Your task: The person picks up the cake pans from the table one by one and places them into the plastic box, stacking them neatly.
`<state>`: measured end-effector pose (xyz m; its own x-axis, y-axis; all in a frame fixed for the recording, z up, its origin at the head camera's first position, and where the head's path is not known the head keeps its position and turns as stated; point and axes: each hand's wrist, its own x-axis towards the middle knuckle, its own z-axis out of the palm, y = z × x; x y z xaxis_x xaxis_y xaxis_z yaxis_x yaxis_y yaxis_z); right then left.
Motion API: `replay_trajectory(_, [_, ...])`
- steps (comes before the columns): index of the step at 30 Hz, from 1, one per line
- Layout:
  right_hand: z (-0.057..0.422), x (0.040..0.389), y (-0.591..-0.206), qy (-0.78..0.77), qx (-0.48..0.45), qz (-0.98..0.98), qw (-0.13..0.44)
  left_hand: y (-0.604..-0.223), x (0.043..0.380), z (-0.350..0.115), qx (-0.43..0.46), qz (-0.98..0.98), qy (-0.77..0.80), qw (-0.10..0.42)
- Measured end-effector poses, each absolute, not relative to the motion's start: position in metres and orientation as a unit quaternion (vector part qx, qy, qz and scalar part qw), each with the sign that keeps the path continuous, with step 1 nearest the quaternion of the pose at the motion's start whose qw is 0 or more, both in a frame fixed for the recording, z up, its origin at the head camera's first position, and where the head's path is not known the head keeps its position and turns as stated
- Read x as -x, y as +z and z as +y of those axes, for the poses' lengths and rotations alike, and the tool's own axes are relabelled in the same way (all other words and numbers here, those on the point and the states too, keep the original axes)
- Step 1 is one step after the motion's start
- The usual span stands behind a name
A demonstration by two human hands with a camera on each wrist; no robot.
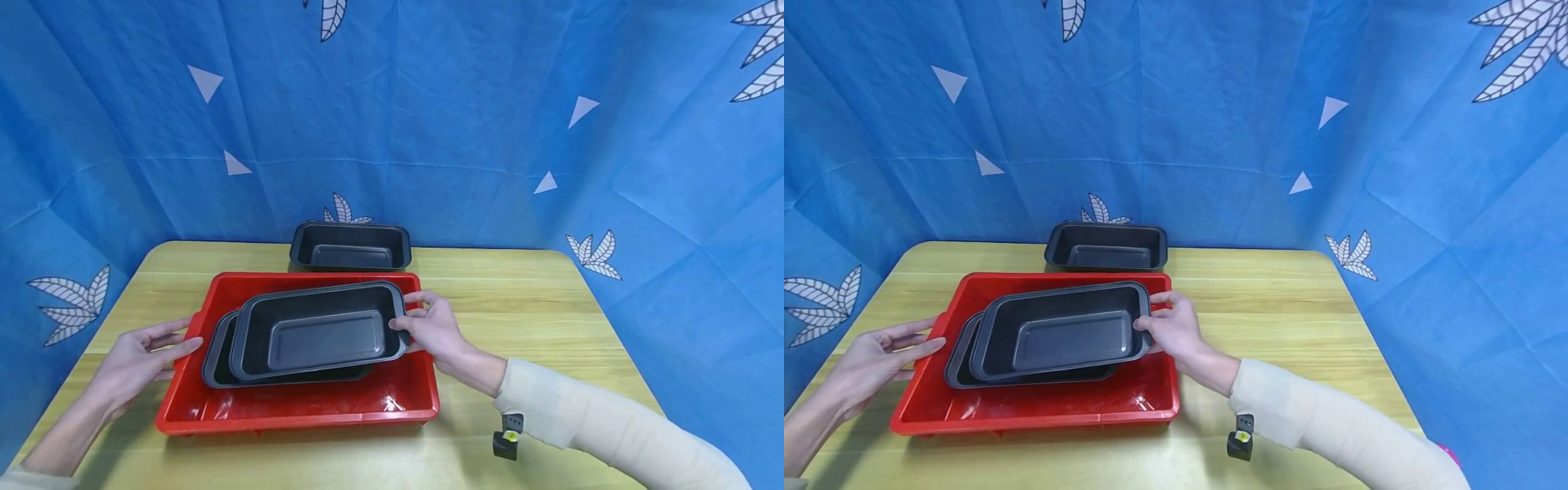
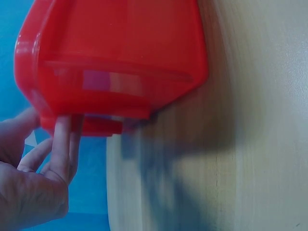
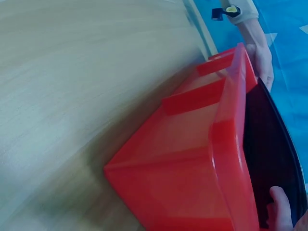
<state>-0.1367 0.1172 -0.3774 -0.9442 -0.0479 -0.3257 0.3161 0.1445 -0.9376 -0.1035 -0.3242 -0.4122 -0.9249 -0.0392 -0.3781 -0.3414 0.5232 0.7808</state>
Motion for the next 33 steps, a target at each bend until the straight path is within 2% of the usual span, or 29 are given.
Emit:
replay_trajectory(22, [0.093,0.141,-0.389,-0.634,-0.074,0.753,0.159,-0.413,0.104,-0.324,0.112,0.860,0.471,0.160])
replay_trajectory(33, [0.088,0.141,-0.387,-0.636,-0.062,0.746,0.187,-0.412,0.103,-0.325,0.111,0.862,0.469,0.158])
